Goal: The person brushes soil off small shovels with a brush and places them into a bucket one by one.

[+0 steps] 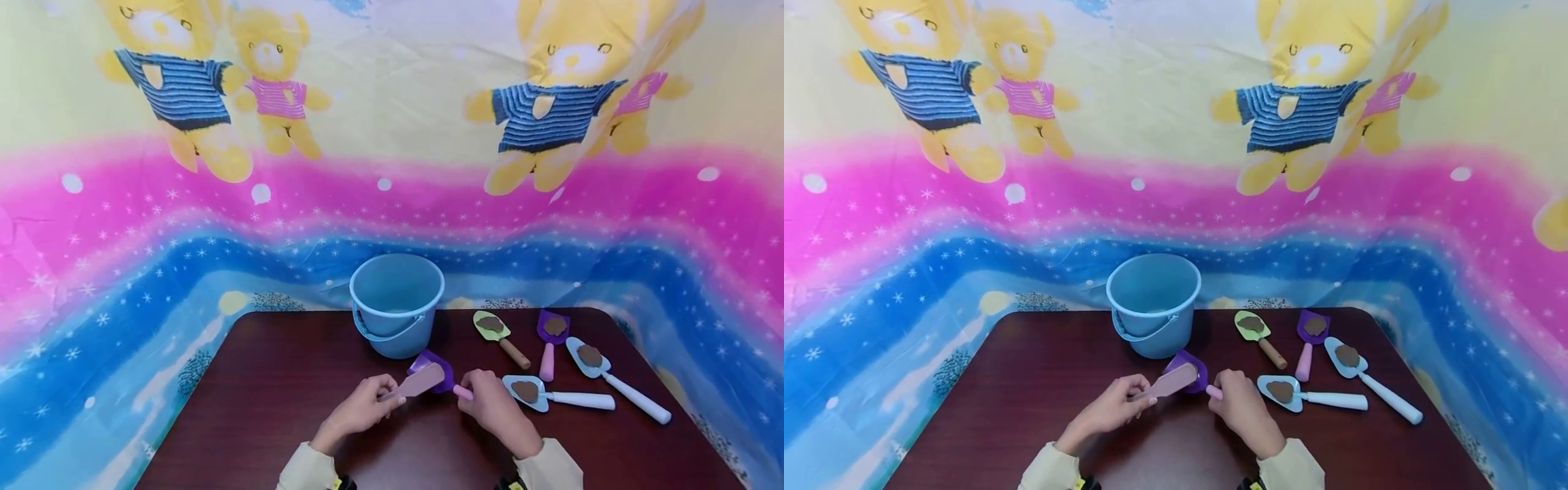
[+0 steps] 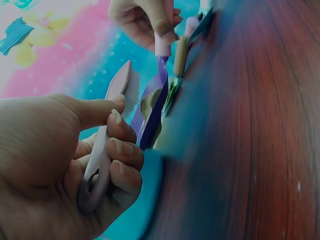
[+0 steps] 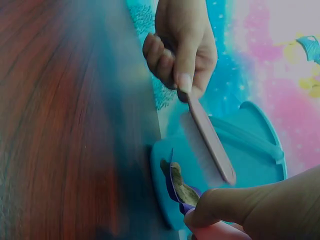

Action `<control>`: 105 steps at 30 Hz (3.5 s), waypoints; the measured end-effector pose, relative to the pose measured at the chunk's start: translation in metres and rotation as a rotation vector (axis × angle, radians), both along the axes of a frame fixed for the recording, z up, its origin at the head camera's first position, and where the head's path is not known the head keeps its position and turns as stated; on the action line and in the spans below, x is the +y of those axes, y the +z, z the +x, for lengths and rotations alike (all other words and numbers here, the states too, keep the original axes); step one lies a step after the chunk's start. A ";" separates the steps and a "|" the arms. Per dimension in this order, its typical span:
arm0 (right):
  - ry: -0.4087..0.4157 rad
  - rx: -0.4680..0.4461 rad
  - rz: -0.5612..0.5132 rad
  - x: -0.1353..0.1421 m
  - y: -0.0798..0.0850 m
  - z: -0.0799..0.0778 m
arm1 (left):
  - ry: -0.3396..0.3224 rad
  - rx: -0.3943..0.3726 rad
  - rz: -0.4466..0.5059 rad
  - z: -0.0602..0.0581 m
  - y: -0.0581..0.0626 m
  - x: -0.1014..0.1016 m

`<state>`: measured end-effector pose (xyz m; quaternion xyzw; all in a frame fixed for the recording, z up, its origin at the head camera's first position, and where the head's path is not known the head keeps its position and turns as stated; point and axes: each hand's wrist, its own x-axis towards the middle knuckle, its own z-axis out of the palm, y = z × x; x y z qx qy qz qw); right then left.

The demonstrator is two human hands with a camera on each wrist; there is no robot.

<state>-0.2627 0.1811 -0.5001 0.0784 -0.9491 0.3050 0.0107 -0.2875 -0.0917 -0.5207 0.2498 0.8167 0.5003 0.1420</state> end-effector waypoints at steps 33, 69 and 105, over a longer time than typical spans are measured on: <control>0.052 0.036 -0.003 -0.010 0.031 0.001 | 0.048 0.261 -0.279 0.001 0.017 0.035; 0.063 0.044 0.013 0.007 0.036 0.003 | 0.046 0.171 -0.298 -0.018 0.023 -0.003; 0.052 0.057 0.006 0.010 0.041 0.003 | 0.007 0.084 -0.185 -0.019 0.039 -0.014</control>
